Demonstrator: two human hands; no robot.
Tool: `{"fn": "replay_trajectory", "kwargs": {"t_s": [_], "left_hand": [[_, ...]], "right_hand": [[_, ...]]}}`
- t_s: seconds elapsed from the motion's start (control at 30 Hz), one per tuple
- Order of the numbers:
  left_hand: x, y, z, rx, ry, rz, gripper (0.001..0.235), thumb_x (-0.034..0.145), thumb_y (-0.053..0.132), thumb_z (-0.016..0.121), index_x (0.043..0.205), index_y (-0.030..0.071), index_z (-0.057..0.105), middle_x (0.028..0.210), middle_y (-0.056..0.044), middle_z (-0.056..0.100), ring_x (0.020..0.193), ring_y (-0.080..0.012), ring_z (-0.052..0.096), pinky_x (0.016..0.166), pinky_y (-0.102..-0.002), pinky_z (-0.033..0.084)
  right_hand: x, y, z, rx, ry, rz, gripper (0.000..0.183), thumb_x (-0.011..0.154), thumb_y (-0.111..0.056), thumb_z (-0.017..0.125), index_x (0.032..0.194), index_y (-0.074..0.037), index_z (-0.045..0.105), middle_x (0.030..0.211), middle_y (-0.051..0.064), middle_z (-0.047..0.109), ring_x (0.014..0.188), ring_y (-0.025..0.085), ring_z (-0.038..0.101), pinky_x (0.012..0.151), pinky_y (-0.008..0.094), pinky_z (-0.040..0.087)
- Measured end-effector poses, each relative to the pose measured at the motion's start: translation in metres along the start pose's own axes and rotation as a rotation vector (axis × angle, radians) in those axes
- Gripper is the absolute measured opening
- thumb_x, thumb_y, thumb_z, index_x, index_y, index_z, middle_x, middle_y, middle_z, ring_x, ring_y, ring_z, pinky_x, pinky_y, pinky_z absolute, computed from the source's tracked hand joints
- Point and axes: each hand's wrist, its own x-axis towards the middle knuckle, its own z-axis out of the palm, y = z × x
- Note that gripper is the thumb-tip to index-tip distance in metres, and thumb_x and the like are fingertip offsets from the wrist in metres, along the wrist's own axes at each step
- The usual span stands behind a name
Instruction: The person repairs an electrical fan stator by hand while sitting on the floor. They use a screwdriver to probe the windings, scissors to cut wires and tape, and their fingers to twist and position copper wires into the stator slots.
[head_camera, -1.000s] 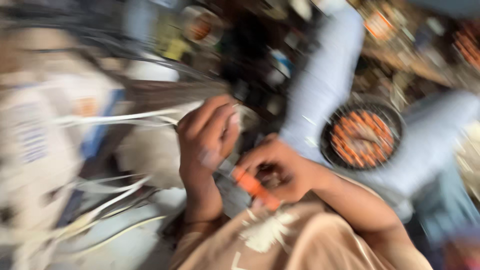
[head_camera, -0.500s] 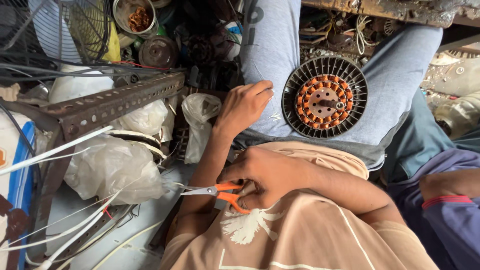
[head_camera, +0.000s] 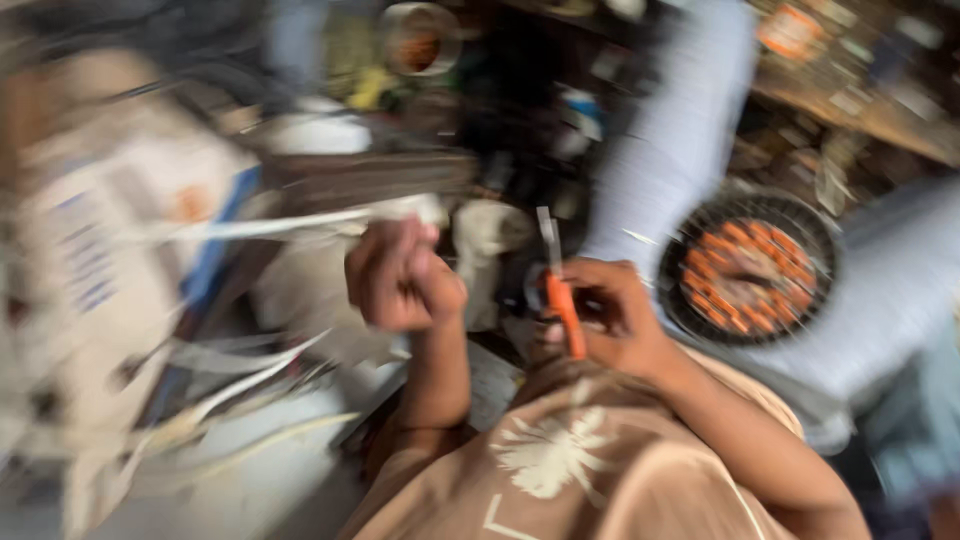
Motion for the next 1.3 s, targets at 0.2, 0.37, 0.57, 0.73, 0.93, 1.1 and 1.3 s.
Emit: {"fn": "replay_trajectory", "kwargs": {"t_s": [0.2,0.37,0.57,0.73,0.93,1.1,1.3], "left_hand": [[0.030,-0.022,-0.056,0.147,0.425,0.267,0.019,0.100,0.006,0.057,0.113,-0.006,0.064,0.106,-0.014,0.060,0.072,-0.0204,0.063,0.063,-0.030,0.053],[0.040,-0.017,-0.071,0.313,0.275,0.073,0.020,0.097,-0.005,0.059,0.117,-0.006,0.064,0.111,-0.018,0.060,0.079,-0.0236,0.063,0.064,-0.031,0.057],[0.052,-0.023,-0.075,0.358,0.125,0.084,0.030,0.096,-0.005,0.060,0.125,0.002,0.062,0.105,-0.013,0.072,0.090,-0.0258,0.072,0.079,-0.036,0.062],[0.062,-0.023,-0.078,0.337,-0.033,0.083,0.029,0.093,-0.005,0.059,0.118,0.005,0.068,0.106,-0.013,0.074,0.090,-0.0287,0.075,0.078,-0.036,0.063],[0.074,-0.023,-0.082,0.356,-0.215,0.156,0.029,0.088,0.000,0.064,0.113,0.011,0.073,0.110,-0.009,0.073,0.088,-0.0251,0.074,0.075,-0.034,0.060],[0.083,-0.013,-0.079,0.416,-0.338,0.193,0.017,0.088,0.007,0.071,0.105,0.011,0.076,0.107,-0.007,0.073,0.086,-0.0246,0.068,0.074,-0.035,0.055],[0.088,0.007,-0.071,0.499,-0.334,0.083,0.008,0.093,0.014,0.074,0.099,0.008,0.076,0.101,-0.005,0.071,0.084,-0.0261,0.062,0.079,-0.042,0.045]], "right_hand": [[0.047,0.016,0.027,-0.014,-0.285,0.161,0.046,0.082,0.000,0.080,0.125,0.001,0.063,0.102,0.006,0.072,0.091,0.011,0.068,0.080,0.027,0.057],[0.083,0.014,0.059,0.255,-0.519,0.312,0.034,0.089,-0.006,0.077,0.121,0.006,0.071,0.098,0.006,0.074,0.089,0.011,0.066,0.082,0.026,0.056],[0.100,0.011,0.085,0.140,-0.506,0.243,0.032,0.088,-0.001,0.076,0.119,0.004,0.069,0.098,0.004,0.072,0.086,0.008,0.065,0.075,0.024,0.054],[0.115,0.005,0.087,0.081,-0.476,0.216,0.031,0.088,0.003,0.074,0.118,0.005,0.069,0.088,0.003,0.073,0.075,0.005,0.064,0.066,0.021,0.052],[0.108,-0.007,0.084,-0.065,-0.386,0.148,0.031,0.084,0.005,0.079,0.113,0.007,0.072,0.078,0.002,0.068,0.066,0.004,0.060,0.060,0.019,0.048],[0.093,-0.027,0.074,-0.102,-0.339,0.058,0.034,0.079,0.006,0.080,0.112,0.009,0.070,0.081,0.002,0.069,0.071,0.004,0.064,0.063,0.019,0.053],[0.094,-0.047,0.073,-0.189,-0.302,-0.058,0.036,0.078,0.007,0.078,0.112,0.010,0.070,0.083,0.004,0.069,0.074,0.003,0.062,0.064,0.019,0.053]]}}
